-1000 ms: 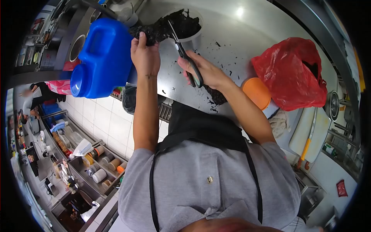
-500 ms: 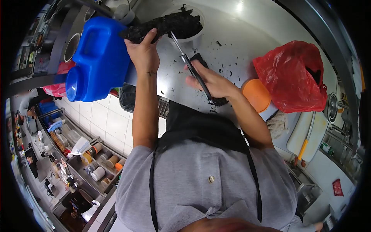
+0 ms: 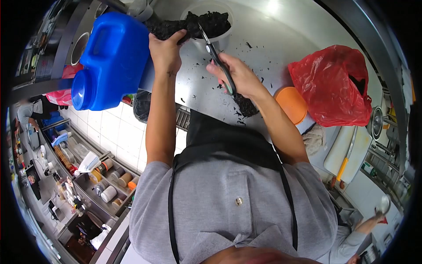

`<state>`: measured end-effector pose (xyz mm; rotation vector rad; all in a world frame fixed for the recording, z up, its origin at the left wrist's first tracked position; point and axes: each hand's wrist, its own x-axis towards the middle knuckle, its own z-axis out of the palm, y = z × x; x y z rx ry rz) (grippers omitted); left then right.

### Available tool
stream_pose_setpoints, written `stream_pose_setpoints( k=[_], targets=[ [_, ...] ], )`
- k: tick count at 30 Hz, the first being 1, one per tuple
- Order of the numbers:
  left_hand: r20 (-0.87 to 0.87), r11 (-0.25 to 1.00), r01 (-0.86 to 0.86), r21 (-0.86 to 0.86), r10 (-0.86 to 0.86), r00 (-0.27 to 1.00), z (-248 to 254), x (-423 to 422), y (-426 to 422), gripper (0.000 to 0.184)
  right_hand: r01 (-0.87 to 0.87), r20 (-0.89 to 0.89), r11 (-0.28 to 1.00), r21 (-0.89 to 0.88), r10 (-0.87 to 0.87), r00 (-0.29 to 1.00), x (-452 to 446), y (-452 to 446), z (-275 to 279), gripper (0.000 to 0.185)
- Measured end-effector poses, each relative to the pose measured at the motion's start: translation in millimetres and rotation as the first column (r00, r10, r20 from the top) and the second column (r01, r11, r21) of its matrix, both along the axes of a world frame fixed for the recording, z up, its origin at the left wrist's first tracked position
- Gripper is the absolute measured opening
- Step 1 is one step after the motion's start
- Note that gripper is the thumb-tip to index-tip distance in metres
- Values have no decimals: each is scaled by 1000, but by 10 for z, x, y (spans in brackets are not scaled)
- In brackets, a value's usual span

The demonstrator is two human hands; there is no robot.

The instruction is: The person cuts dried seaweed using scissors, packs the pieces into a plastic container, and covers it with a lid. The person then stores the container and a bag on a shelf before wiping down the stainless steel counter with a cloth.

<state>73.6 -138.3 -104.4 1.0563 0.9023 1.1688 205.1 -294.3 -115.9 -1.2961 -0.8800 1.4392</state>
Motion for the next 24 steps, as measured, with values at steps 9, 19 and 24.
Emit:
stream_pose_setpoints(
  k=[9,19,24],
  targets=[
    [-17,980,182,-85,-184,983,81,-108,7,34,-39,-171,999,24,42,984,22,16,101,54],
    [140,975,160,-154,-139,980,189,-131,37,23,-20,5,1000,8,20,1000,89,53,48,44],
    [275,983,67,-172,-18,961,103,-154,111,29,-100,-110,995,-15,98,989,130,-257,48,45]
  ],
)
